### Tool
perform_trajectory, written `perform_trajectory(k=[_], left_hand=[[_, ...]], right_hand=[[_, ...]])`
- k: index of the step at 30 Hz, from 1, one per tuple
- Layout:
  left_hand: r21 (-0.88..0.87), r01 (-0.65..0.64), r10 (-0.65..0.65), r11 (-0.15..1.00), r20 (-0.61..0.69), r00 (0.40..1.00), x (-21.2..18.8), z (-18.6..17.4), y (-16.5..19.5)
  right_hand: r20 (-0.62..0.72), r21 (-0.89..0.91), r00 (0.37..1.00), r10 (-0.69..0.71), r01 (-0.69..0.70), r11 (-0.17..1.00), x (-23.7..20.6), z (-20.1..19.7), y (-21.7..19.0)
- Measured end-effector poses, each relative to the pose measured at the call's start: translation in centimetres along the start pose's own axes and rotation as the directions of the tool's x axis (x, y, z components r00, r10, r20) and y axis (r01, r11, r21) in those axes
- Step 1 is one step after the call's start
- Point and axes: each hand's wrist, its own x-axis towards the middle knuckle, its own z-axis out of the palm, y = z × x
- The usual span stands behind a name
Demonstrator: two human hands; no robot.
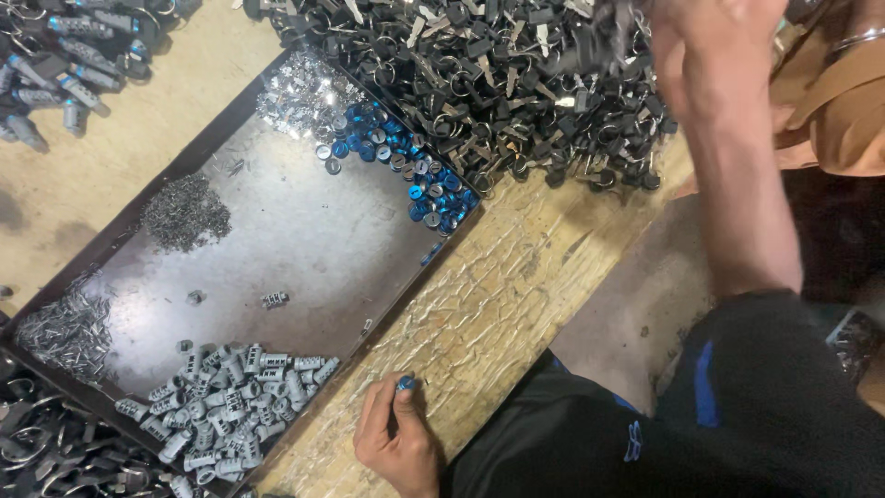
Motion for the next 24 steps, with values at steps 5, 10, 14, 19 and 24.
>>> perform_trajectory(k=[5, 10, 14, 19, 24], left_hand=[[-0.193, 0.178, -0.186, 0.965, -0.019, 0.982, -0.2, -1.1, -0.5], [-0.366, 0.128, -0.108, 0.922, 0.074, 0.991, -0.5, -2.0, -0.2], [-0.259, 0.126, -0.101, 0.958, 0.107, 0.989, -0.2, -2.3, 0.1], [-0.139, 0.11, -0.087, 0.984, 0.161, 0.983, 0.0, -3.0, 0.6], [0.141, -0.075, 0.025, 0.987, 0.323, 0.946, 0.5, -4.4, 1.9]], right_hand=[[0.417, 0.383, 0.887, 0.199, -0.37, 0.846, -10.2, 9.9, 2.7], [0.544, -0.209, 0.461, 0.701, -0.735, 0.645, -17.7, 17.0, 5.0], [0.585, -0.452, 0.707, 0.396, -0.121, 0.884, -18.1, 17.9, 4.5], [0.717, -0.395, 0.648, 0.257, 0.074, 0.916, -18.1, 17.6, 3.7], [0.749, -0.39, 0.634, 0.194, 0.185, 0.902, -19.4, 17.9, 3.9]])
